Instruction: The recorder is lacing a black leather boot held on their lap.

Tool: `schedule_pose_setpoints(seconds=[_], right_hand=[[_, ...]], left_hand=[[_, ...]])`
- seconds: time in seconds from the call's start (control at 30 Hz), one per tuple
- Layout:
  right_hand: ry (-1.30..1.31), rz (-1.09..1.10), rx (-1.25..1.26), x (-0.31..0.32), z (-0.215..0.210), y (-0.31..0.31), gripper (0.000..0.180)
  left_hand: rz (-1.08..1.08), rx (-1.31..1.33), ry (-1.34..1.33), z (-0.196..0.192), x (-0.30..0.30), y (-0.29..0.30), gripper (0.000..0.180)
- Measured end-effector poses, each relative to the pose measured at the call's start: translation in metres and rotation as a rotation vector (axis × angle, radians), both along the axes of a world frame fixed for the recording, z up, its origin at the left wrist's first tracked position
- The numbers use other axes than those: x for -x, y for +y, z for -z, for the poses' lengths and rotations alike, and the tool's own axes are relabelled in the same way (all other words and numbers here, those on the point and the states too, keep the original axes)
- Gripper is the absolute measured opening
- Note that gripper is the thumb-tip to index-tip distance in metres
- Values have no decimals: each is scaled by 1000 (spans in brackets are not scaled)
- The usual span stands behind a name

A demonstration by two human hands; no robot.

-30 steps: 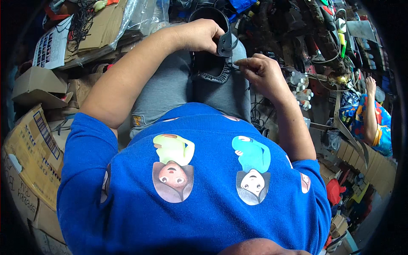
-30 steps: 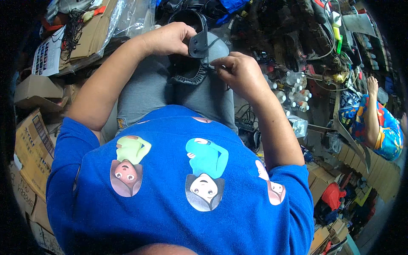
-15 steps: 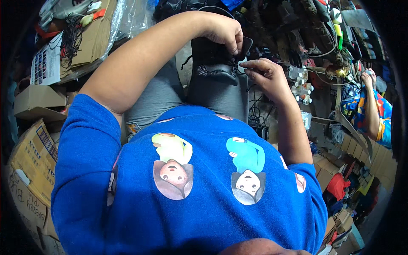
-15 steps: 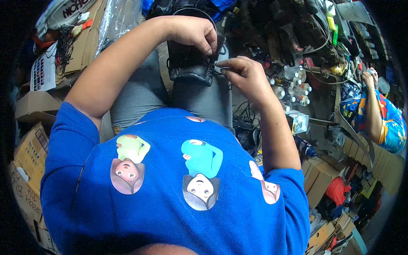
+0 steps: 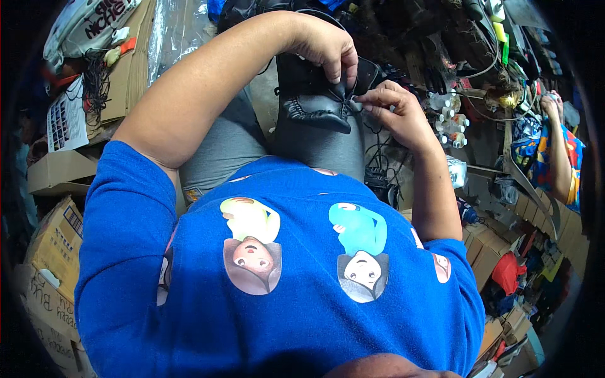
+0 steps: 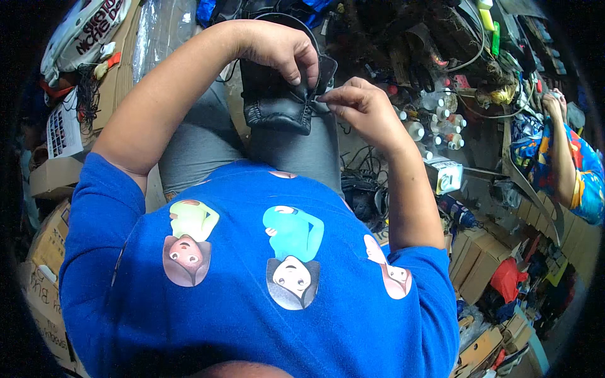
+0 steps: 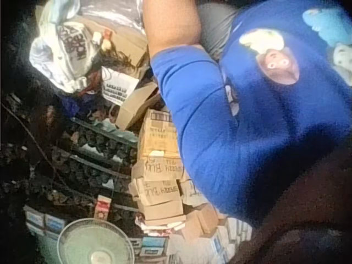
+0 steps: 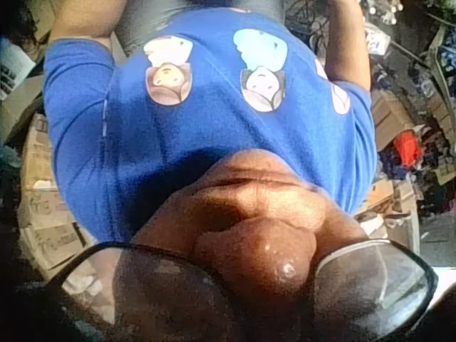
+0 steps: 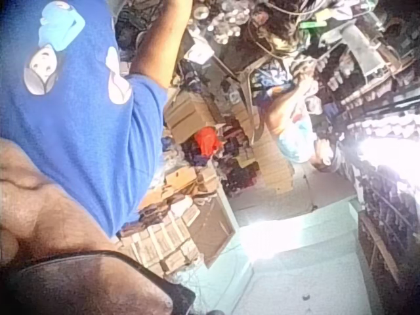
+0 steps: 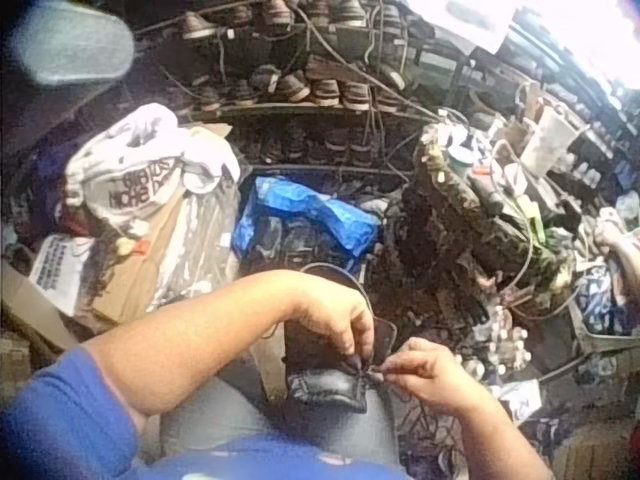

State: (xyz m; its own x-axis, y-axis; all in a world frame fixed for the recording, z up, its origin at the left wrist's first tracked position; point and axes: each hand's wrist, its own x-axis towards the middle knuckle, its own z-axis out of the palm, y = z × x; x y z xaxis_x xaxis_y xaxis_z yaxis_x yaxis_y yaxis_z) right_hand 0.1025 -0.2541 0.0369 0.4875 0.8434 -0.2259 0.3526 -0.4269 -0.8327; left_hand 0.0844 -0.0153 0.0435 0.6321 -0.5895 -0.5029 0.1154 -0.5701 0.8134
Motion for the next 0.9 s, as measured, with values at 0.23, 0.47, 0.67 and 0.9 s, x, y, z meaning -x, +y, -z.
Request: schedule_pose_setpoints(seconds=[0.23,0.47,0.67,0.9], right_hand=[[-22,77,-19,13,-5,2,16],[-96,203,-60,29,-4,-1,15],[-220,161,-10,25,-15,7,15],[-193,56,12,14,-18,13,13]], left_hand=[[-6,100,71,6,-3,3,31],[-106,131,-40,1,6,0,24],[-118,140,-40,3,7,1,22],[-152,167,-19,7,9,1,21]])
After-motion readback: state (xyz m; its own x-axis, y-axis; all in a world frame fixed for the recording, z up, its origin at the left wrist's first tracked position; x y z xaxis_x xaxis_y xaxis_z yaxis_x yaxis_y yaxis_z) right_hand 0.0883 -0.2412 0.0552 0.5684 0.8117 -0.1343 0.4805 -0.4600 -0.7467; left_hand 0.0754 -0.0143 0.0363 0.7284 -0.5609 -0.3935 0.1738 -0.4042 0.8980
